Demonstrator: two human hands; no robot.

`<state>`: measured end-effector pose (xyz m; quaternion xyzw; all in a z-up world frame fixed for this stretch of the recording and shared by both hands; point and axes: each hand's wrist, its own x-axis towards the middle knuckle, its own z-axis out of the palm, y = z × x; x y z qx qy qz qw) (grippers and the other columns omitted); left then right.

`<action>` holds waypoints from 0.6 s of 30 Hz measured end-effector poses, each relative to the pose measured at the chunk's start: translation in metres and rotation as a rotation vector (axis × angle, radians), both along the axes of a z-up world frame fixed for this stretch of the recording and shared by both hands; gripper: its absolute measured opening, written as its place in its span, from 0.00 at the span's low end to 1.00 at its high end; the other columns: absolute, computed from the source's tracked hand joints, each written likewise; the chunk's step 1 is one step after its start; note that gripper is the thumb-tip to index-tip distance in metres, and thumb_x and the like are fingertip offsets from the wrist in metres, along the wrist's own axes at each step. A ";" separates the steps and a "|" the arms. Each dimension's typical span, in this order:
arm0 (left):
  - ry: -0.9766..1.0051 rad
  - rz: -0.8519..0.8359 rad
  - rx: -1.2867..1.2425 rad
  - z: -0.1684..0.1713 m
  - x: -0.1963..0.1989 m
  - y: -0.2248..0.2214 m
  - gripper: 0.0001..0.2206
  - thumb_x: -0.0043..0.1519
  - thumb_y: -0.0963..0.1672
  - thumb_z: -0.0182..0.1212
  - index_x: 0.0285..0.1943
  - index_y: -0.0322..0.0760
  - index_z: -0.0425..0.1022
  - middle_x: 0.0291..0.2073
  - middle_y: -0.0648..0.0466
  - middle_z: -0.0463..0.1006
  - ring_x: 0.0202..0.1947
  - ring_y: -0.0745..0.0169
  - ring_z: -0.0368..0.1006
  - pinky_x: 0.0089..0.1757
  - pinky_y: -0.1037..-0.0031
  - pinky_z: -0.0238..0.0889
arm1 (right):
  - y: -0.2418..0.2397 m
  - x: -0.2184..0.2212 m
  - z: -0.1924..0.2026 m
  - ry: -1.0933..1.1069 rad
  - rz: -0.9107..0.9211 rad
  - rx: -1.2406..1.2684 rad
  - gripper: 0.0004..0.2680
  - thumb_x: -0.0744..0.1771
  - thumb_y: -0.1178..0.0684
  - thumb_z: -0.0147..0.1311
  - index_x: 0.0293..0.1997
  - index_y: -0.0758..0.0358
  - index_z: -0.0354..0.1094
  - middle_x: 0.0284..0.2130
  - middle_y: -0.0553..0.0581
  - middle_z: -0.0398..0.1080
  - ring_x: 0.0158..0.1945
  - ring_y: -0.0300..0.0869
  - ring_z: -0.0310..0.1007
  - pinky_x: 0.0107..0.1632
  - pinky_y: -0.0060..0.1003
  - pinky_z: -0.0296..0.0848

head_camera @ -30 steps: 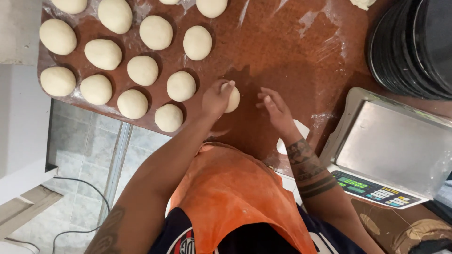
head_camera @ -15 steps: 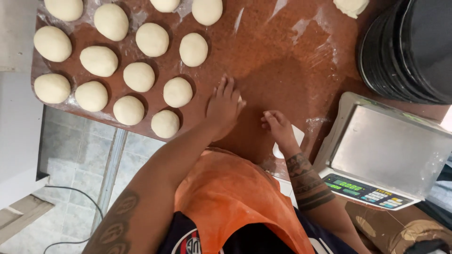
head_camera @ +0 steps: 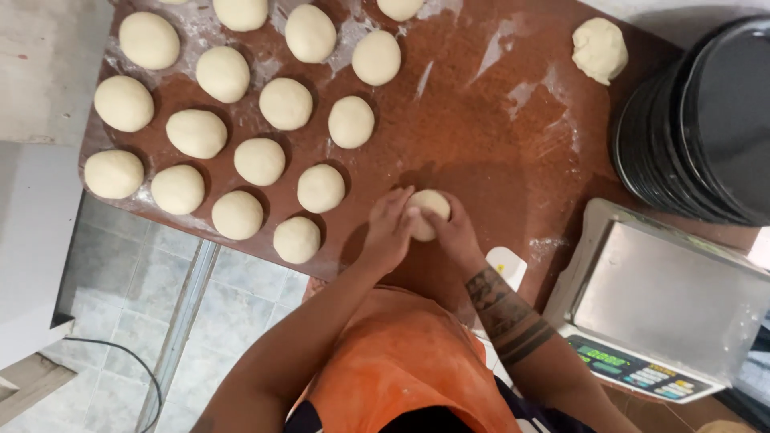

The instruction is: Shaping pieces of dough into uniform balls and arranging them on a work surface

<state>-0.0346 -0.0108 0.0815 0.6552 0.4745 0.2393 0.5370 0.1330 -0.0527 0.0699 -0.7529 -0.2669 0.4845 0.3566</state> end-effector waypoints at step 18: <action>-0.055 1.133 -0.879 0.029 -0.222 -0.059 0.12 0.69 0.45 0.50 0.52 0.33 0.76 0.37 0.46 0.77 0.34 0.56 0.70 0.38 0.69 0.62 | 0.304 0.164 -0.050 -0.723 -0.094 -0.224 0.32 0.69 0.22 0.38 0.70 0.61 0.62 0.66 0.63 0.40 0.64 0.64 0.54 0.60 0.67 0.67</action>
